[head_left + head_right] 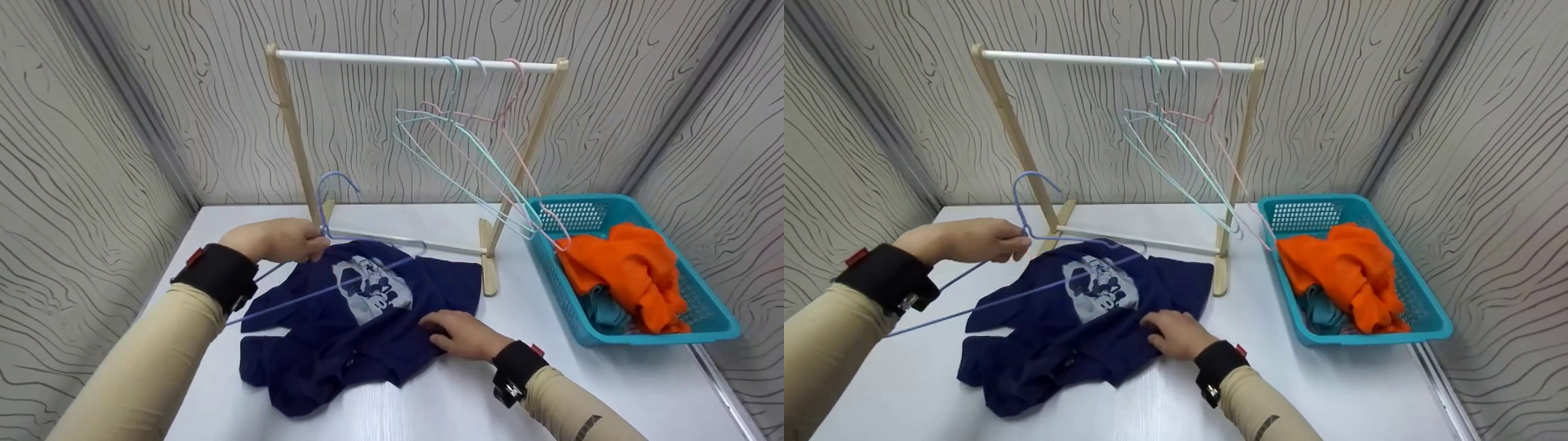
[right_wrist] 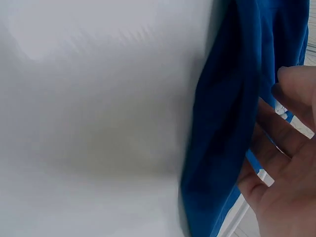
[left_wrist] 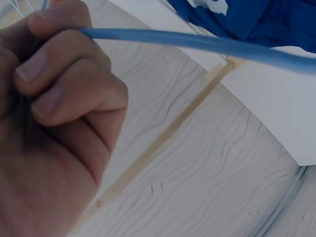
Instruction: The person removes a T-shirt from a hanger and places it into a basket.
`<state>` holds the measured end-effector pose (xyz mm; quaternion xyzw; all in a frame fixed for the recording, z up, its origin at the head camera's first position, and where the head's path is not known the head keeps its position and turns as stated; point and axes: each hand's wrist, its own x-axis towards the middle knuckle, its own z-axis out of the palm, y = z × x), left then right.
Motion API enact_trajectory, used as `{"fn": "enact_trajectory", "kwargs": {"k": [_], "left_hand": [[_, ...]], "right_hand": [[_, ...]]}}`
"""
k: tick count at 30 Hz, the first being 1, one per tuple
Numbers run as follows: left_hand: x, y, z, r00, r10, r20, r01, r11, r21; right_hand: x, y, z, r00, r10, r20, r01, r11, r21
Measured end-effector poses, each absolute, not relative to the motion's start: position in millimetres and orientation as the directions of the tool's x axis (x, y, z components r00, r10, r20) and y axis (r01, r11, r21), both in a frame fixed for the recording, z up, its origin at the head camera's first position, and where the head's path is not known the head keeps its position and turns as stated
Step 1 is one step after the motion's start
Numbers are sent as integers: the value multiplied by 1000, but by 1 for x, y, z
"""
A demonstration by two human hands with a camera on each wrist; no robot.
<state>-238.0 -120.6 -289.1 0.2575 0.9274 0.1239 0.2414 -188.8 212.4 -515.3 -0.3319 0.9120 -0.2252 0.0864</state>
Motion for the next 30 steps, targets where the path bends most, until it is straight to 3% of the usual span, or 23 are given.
{"fn": "enact_trajectory", "kwargs": {"k": [6,19,30], "left_hand": [[-269,-122,-264,-800,427,-421,270,883,383],[-293,-83,-182,-940,265,-215,162,901,402],[-306,-57,-200,-992,89,-92,53,938,342]], "right_hand": [[-187,222,-515,-779,-627,-19,-542,688,-483],[-176,234,-511,-818,-571,-67,-467,728,-502],[-171,212,-512,-781,-619,-82,-499,697,-515]]}}
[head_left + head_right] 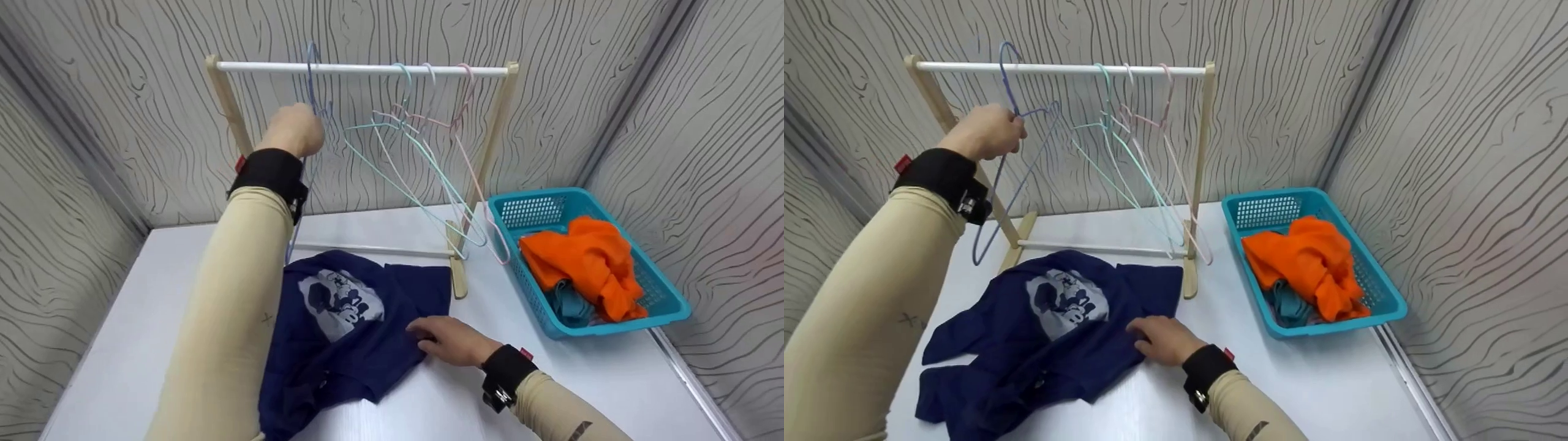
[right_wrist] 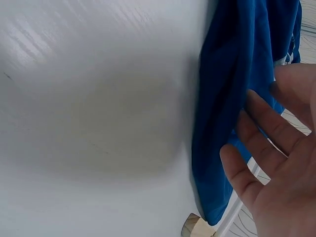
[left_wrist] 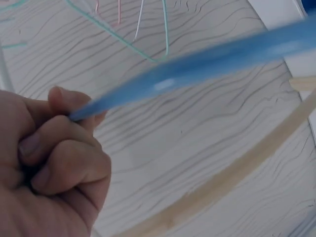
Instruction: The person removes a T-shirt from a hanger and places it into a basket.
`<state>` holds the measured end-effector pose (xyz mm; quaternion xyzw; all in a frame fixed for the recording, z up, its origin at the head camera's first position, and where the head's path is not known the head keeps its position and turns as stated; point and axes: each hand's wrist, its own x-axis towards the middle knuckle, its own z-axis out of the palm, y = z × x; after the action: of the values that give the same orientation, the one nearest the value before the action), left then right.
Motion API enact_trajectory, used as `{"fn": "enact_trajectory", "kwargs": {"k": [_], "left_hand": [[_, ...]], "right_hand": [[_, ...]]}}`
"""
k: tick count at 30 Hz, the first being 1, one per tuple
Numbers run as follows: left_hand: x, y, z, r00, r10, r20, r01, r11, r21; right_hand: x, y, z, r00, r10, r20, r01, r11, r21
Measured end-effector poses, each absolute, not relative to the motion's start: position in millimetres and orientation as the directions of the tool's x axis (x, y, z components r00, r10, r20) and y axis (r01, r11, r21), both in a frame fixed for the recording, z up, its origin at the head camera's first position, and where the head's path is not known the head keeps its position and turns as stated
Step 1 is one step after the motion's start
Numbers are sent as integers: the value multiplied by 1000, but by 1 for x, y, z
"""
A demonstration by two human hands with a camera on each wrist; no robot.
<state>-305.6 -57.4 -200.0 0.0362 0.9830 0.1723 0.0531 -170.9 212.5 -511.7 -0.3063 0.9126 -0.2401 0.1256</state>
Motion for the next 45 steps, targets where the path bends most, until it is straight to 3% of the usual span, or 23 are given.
{"fn": "enact_trajectory", "kwargs": {"k": [9,17,21,26,32,35,40,45], "left_hand": [[-295,-53,-220,-976,168,-140,107,926,362],[-275,-101,-243,-968,183,-170,109,922,372],[-259,-139,-276,-969,181,-169,110,926,361],[-231,-183,-333,-967,141,-210,70,946,316],[-196,-212,-395,-961,75,-267,-2,961,277],[-188,-215,-412,-959,55,-280,-21,965,260],[-184,-210,-420,-961,38,-274,-33,968,251],[-182,-206,-420,-963,37,-266,-30,970,243]], "right_hand": [[-170,197,-518,-773,-622,-123,-496,714,-494],[-181,189,-514,-870,-477,-123,-373,802,-467],[-194,171,-506,-897,-404,-179,-277,830,-485],[-201,127,-504,-878,-350,-326,-154,852,-501],[-196,65,-513,-872,-288,-395,-99,896,-433],[-192,48,-523,-886,-274,-373,-125,918,-376],[-187,38,-541,-928,-291,-233,-219,932,-289],[-189,39,-545,-929,-356,-103,-329,920,-211]]}}
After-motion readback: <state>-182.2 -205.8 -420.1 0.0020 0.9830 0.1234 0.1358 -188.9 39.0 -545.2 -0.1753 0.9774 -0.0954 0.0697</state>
